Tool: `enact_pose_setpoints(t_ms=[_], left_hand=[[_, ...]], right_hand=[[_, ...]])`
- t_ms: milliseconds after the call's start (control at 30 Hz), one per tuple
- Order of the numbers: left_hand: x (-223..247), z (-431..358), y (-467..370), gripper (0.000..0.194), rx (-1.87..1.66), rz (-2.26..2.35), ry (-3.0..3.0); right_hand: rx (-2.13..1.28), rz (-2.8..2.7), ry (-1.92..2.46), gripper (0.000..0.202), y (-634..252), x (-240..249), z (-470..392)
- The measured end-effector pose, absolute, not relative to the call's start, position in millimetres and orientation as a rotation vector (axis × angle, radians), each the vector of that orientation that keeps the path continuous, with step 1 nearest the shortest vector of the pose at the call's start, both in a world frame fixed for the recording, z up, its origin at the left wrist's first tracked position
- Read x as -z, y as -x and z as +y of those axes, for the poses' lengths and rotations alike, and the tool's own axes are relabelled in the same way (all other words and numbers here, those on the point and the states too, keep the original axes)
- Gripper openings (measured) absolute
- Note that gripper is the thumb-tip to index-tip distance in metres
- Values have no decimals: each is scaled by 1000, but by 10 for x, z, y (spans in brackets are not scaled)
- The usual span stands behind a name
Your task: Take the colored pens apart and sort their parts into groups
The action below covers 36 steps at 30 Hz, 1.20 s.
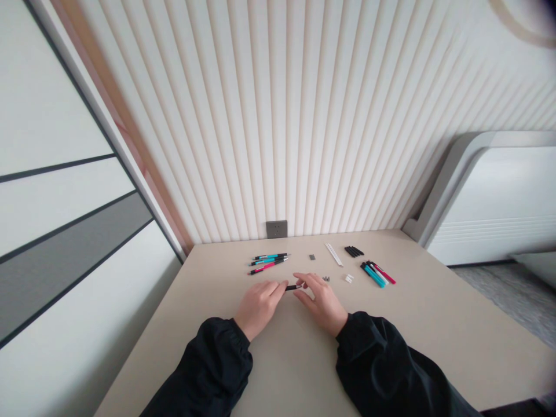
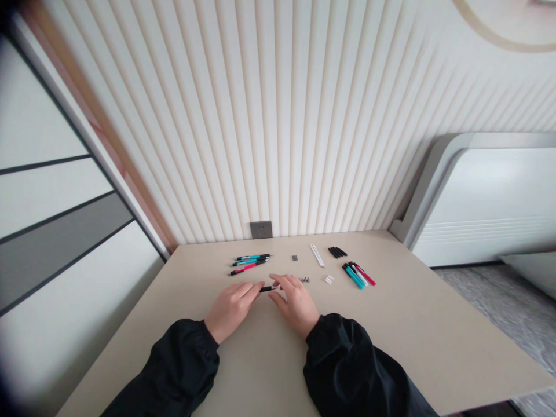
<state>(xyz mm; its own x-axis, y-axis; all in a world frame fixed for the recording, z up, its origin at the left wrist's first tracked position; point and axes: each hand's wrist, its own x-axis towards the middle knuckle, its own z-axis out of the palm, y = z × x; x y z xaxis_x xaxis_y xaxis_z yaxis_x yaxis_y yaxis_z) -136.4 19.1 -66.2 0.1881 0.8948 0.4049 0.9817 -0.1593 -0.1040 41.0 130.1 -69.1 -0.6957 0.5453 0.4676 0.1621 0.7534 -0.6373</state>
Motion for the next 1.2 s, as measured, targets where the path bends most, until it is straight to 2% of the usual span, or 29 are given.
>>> enact_pose_setpoints(t_ms=[267,467,633,867,1200], left_hand=[[661,186,1360,28,333,-1767,2148],[643,191,1348,29,432,-1762,2150],[657,193,1348,28,396,-1797,2137],[659,195,1332,28,394,-1780,2155],[671,191,1324,27,316,-1804,2149]], right_hand=[[-751,-2242,560,19,-419,725,1365],[-726,-2319,549,29,-419,717,1341],[-741,-2261,547,9,-414,711,1323],[-748,-2342,516,24,-422,699,1325],[-807,-2264,501,8,-442,634,1323]])
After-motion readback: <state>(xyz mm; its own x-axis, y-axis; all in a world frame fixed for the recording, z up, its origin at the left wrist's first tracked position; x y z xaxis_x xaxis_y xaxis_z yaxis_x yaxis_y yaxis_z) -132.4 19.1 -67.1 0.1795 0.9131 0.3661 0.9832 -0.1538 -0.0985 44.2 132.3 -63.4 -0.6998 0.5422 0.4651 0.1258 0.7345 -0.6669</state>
